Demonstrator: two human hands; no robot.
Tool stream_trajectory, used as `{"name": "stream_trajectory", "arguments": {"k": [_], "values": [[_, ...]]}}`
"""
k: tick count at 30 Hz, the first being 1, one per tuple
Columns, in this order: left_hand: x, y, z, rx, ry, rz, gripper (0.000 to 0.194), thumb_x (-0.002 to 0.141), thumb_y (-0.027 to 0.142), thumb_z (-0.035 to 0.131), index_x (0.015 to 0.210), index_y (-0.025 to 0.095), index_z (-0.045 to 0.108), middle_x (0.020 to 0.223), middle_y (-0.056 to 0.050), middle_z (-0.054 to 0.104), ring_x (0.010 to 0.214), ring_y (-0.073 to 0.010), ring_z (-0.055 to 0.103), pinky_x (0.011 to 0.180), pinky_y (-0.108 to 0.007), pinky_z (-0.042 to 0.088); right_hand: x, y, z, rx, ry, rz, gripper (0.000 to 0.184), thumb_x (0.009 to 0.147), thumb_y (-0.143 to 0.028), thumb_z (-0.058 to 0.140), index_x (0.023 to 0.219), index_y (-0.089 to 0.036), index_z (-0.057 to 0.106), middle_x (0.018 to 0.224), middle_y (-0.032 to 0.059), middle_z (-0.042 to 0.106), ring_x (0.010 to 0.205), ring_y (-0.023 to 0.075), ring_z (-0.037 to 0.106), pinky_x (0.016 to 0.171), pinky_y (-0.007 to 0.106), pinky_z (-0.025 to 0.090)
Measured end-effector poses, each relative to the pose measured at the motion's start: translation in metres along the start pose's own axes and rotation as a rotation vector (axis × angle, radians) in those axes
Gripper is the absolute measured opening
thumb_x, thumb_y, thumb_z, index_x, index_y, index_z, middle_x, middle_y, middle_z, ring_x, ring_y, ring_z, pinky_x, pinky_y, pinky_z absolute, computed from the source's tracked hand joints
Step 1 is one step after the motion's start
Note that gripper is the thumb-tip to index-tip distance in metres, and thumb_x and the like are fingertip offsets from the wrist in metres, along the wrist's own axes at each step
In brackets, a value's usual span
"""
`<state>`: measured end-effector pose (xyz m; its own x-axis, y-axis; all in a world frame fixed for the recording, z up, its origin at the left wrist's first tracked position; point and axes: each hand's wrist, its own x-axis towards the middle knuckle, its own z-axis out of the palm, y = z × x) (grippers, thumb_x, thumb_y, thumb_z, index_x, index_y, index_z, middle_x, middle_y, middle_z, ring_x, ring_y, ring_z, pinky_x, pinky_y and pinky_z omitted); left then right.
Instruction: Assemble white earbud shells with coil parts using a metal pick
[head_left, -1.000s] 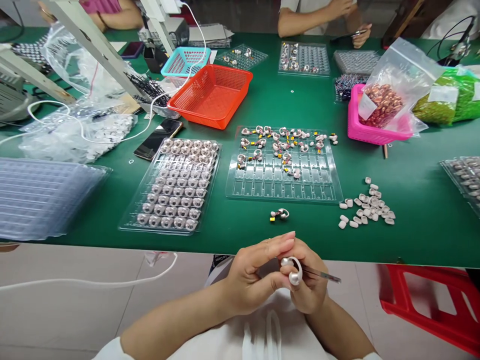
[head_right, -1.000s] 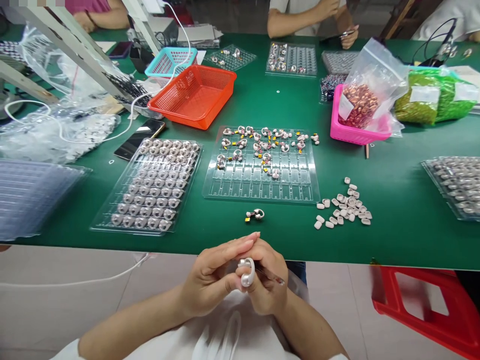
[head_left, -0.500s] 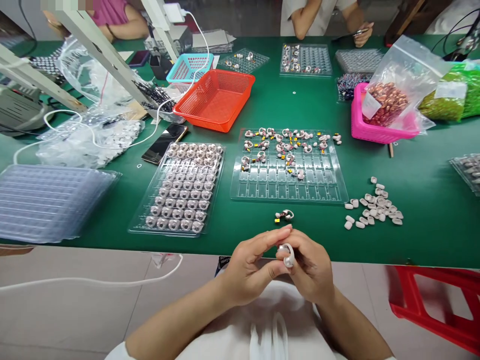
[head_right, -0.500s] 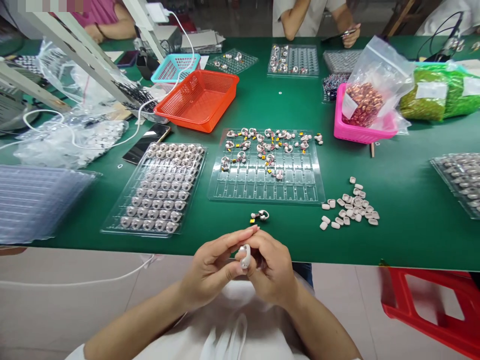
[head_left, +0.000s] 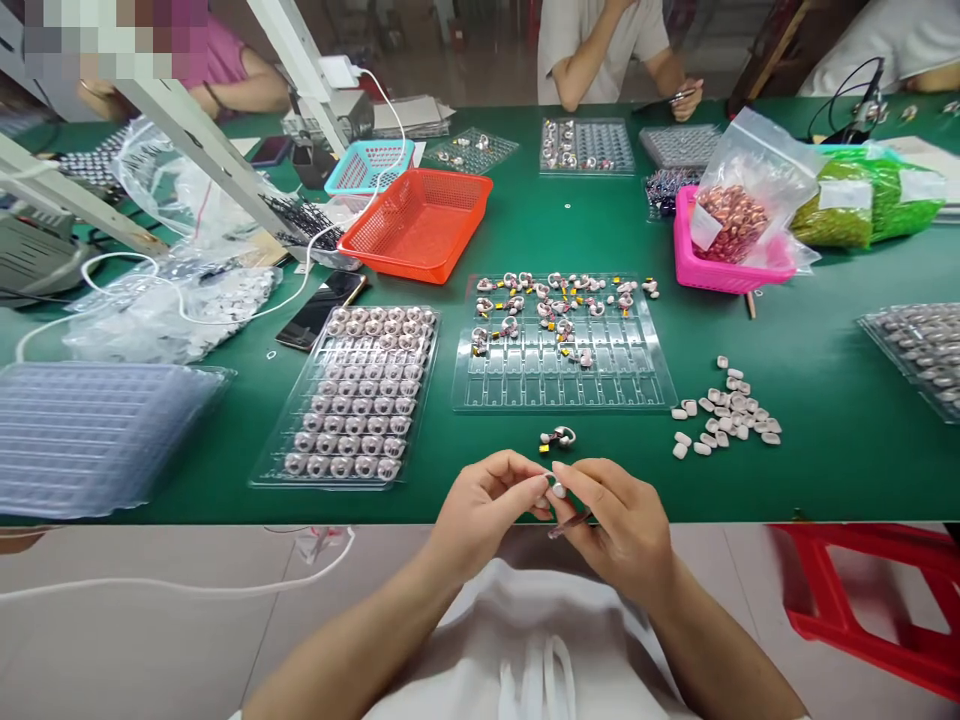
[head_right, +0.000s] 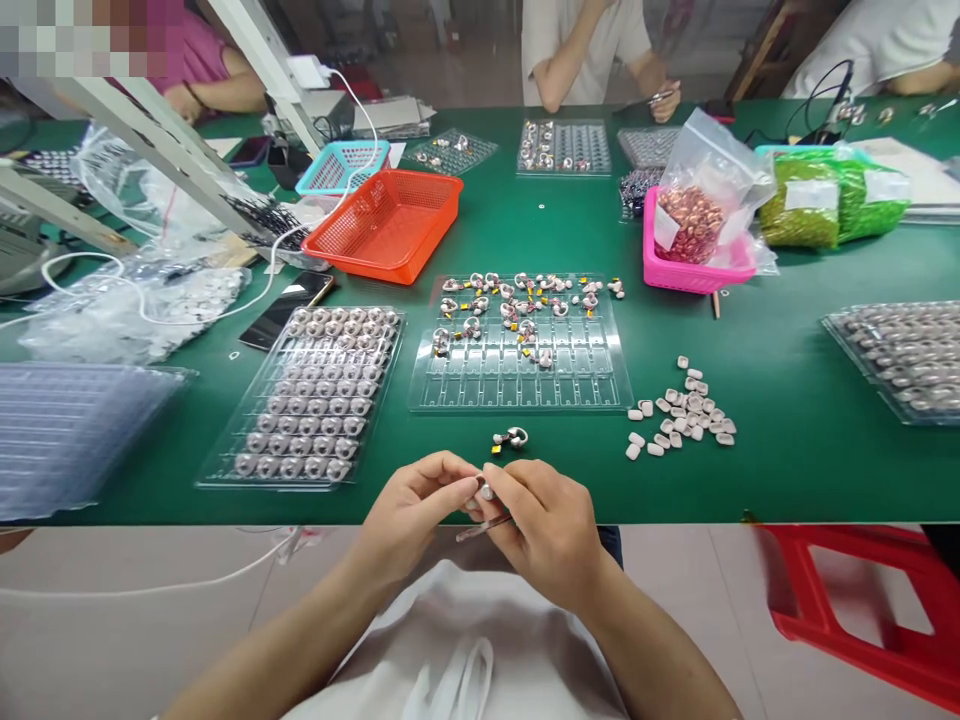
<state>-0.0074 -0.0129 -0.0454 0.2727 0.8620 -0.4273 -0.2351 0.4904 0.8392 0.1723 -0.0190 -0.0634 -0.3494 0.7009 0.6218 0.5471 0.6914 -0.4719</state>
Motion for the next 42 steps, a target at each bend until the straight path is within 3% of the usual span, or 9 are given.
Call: {"name": "stream_trajectory", "arguments": {"k": [4,9,12,15,17,23,28,38,42], "values": [[0.004,0.003,0.001,-0.28,-0.132,-0.193,0.027,0.077,0.031,0.076,0.076,0.012,0.057,0.067,-0.003,0.067,0.059,-0.0106,0.064,0.061,-0.02,0.054,-0.001,-0.003,0.002,0.186,0.009,0.054,0.041,0.089,-0.006,0.063,0.128,-0.014,0.057,0.1,0.0092,0.063,0.084,0.0117,0.061,0.069,0.021,0.052],[0.002,-0.003,0.003,-0.339,-0.22,-0.293,0.021,0.08,0.026,0.072,0.08,0.01,0.059,0.067,-0.004,0.064,0.061,-0.0108,0.063,0.061,-0.023,0.056,-0.003,-0.003,0.005,0.341,-0.033,0.089,0.04,0.092,-0.008,0.058,0.131,-0.014,0.057,0.097,0.0084,0.062,0.079,0.0117,0.057,0.065,0.022,0.049],[0.0,-0.007,-0.001,-0.288,-0.224,-0.196,0.026,0.082,0.03,0.072,0.098,0.01,0.064,0.082,-0.007,0.068,0.07,-0.0112,0.066,0.067,-0.023,0.057,-0.005,-0.001,0.003,0.292,-0.04,0.068,0.035,0.093,-0.008,0.057,0.128,-0.012,0.058,0.091,0.0079,0.062,0.075,0.0119,0.055,0.063,0.023,0.046],[-0.003,-0.008,-0.004,-0.208,-0.203,-0.066,0.046,0.078,0.03,0.079,0.118,0.017,0.062,0.105,-0.008,0.068,0.092,-0.0122,0.067,0.079,-0.022,0.058,-0.006,0.001,0.0,0.247,-0.052,0.054,0.031,0.093,-0.008,0.058,0.123,-0.011,0.058,0.083,0.0058,0.06,0.069,0.0114,0.053,0.059,0.024,0.042],[-0.005,-0.008,-0.004,-0.174,-0.221,-0.044,0.054,0.074,0.026,0.082,0.123,0.019,0.06,0.104,-0.006,0.068,0.094,-0.0109,0.066,0.081,-0.02,0.057,-0.007,0.002,0.001,0.228,-0.067,0.039,0.029,0.091,-0.008,0.059,0.12,-0.012,0.058,0.081,0.0052,0.06,0.068,0.0116,0.051,0.059,0.024,0.041],[-0.008,-0.007,0.007,-0.211,-0.243,-0.021,0.038,0.078,0.023,0.078,0.111,0.013,0.063,0.073,0.0,0.067,0.062,-0.0091,0.064,0.057,-0.02,0.055,-0.012,0.003,0.011,0.191,-0.052,-0.025,0.021,0.092,-0.012,0.053,0.113,-0.011,0.056,0.081,0.0075,0.06,0.067,0.0139,0.048,0.058,0.027,0.039],[-0.005,-0.014,0.005,-0.144,-0.131,0.044,0.032,0.072,0.02,0.083,0.102,0.014,0.072,0.082,-0.002,0.073,0.075,-0.0064,0.067,0.071,-0.013,0.055,-0.012,0.002,0.013,0.177,-0.043,-0.044,0.018,0.095,-0.015,0.051,0.112,-0.011,0.055,0.079,0.0068,0.059,0.066,0.0143,0.047,0.057,0.028,0.037],[-0.008,-0.02,-0.002,-0.155,-0.106,0.014,0.043,0.065,0.032,0.088,0.1,0.013,0.073,0.079,-0.004,0.072,0.072,-0.0085,0.062,0.074,-0.02,0.052,-0.017,-0.001,0.016,0.135,-0.065,-0.066,0.018,0.095,-0.016,0.051,0.112,-0.011,0.056,0.077,0.0063,0.058,0.066,0.0154,0.051,0.059,0.028,0.036],[-0.008,-0.016,-0.005,-0.178,-0.123,0.007,0.046,0.062,0.029,0.09,0.101,0.014,0.073,0.083,-0.004,0.071,0.075,-0.0076,0.062,0.074,-0.018,0.051,-0.014,-0.004,0.016,0.119,-0.082,-0.048,0.022,0.095,-0.016,0.049,0.116,-0.014,0.055,0.082,0.0073,0.061,0.068,0.0161,0.055,0.058,0.028,0.038]]}}
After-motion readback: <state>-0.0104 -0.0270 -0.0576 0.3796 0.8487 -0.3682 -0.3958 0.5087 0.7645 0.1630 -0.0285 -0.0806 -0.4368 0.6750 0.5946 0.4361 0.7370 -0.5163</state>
